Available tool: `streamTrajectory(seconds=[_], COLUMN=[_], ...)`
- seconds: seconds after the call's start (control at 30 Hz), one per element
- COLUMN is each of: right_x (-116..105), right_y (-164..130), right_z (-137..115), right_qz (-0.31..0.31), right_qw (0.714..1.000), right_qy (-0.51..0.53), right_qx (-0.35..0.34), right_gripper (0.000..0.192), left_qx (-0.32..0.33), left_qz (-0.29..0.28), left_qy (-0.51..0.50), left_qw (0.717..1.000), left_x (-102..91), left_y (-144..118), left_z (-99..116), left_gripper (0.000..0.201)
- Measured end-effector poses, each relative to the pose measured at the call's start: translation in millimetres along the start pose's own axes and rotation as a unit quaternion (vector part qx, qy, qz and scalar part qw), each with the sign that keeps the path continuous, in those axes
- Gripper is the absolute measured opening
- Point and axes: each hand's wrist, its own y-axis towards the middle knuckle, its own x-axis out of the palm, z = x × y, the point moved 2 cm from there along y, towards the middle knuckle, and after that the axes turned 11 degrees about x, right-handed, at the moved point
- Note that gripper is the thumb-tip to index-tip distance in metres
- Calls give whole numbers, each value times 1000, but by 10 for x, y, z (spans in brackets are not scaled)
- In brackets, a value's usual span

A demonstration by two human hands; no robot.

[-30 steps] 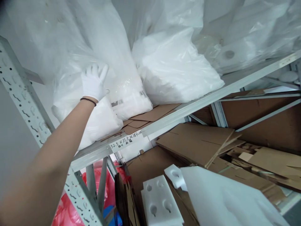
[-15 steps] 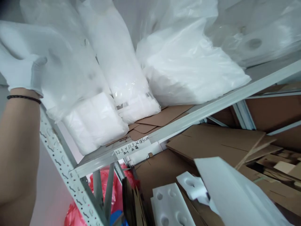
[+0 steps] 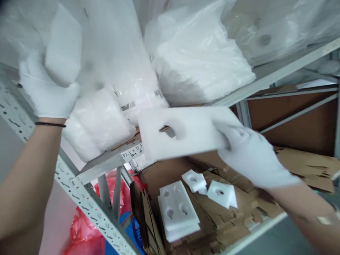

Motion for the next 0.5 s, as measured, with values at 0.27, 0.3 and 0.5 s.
streamTrajectory(seconds=[0.27, 0.3, 0.5], right_x=[20, -3, -602], right_y=[1610, 1688, 1533], right_z=[-1345, -1539, -2842], right_qz=[-180, -161, 170], right_qw=[968, 971, 892], right_qy=[-139, -124, 107], right_qx=[-105, -122, -405], right_gripper=[50, 51, 77], left_qx=[10, 9, 49], left_qz=[-110, -117, -96], left_qy=[-10, -19, -52], left_qw=[994, 993, 993], left_x=[78, 139, 425], left_y=[66, 91, 197], left_z=[197, 225, 178], left_gripper=[97, 100, 90])
